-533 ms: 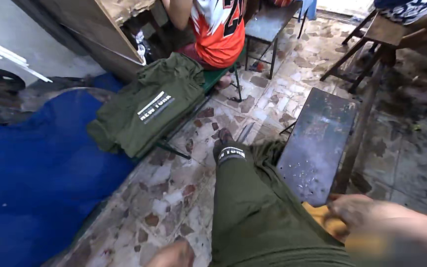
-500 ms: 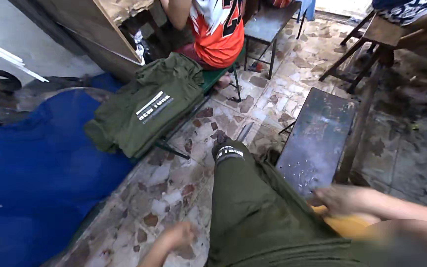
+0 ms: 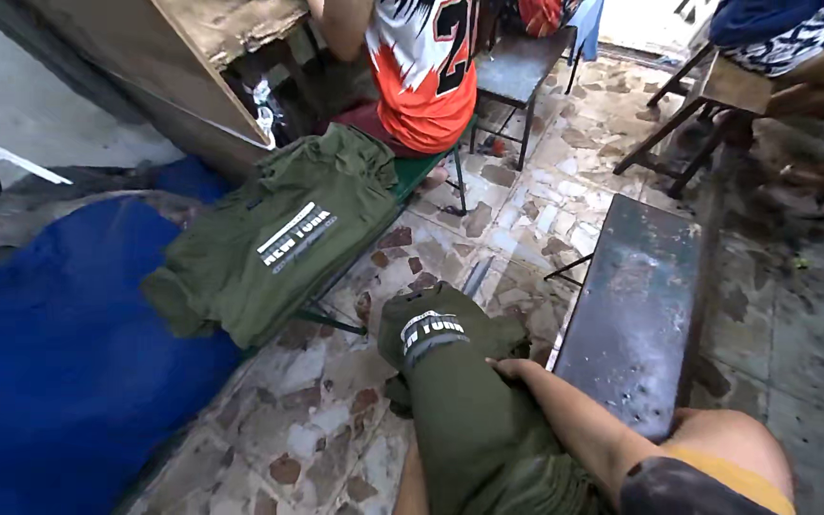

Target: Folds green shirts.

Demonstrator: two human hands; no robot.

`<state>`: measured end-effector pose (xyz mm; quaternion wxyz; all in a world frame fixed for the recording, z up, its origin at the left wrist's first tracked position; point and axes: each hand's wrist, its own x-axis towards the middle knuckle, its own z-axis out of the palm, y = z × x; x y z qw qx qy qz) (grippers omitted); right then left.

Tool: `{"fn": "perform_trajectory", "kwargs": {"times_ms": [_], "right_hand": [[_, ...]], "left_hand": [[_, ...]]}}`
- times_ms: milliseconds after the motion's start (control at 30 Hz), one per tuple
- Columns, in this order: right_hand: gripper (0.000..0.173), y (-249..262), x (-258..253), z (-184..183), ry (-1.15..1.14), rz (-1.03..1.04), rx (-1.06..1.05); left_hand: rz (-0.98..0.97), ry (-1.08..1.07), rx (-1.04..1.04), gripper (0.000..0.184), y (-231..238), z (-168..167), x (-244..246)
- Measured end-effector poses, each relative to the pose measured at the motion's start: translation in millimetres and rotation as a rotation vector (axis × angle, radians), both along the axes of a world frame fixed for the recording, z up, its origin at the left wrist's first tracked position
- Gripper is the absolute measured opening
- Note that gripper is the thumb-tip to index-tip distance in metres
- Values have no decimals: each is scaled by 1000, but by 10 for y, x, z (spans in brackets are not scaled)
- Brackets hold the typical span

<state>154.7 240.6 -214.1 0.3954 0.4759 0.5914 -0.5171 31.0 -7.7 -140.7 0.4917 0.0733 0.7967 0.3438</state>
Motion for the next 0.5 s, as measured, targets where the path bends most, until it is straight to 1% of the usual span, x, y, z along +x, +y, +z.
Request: {"fn": "perform_trajectory", "kwargs": {"times_ms": [67, 100, 133, 167, 200, 233, 267, 300, 333, 400, 433, 500], "right_hand": [[78, -26, -14, -45, 12, -247, -97], [75, -62, -4, -55, 36, -367, -129], [71, -87, 29, -30, 68, -472, -151], [65, -69, 84, 37, 100, -588, -146], [57, -2, 142, 131, 139, -715, -119], [48, 88, 180, 291, 184, -829, -82], [42, 200, 189, 441, 233, -920, -33], [41, 337, 154, 634, 292, -983, 45], [42, 469, 108, 860, 363, -1007, 146], [41, 727, 21, 1351, 531, -974, 346], [39, 879, -2, 1590, 638, -937, 411], [37, 1222, 0, 2073, 834, -880, 456]], "left_hand": [[426, -21, -68, 45, -91, -527, -166], [557, -39, -105, 46, -156, -599, -326], [607, -45, -105, 44, -278, -592, -532], [616, -9, -76, 41, -395, -521, -739], [601, 50, -27, 41, -476, -378, -925], [589, 139, 14, 42, -511, -165, -1064], [576, 233, 60, 42, -490, 90, -1167], [554, 325, 111, 41, -411, 342, -1248], [527, 404, 162, 39, -309, 577, -1303], [458, 529, 268, 36, -71, 1053, -1416], [415, 582, 329, 35, 51, 1315, -1501], [335, 685, 447, 33, 256, 1802, -1718]]}}
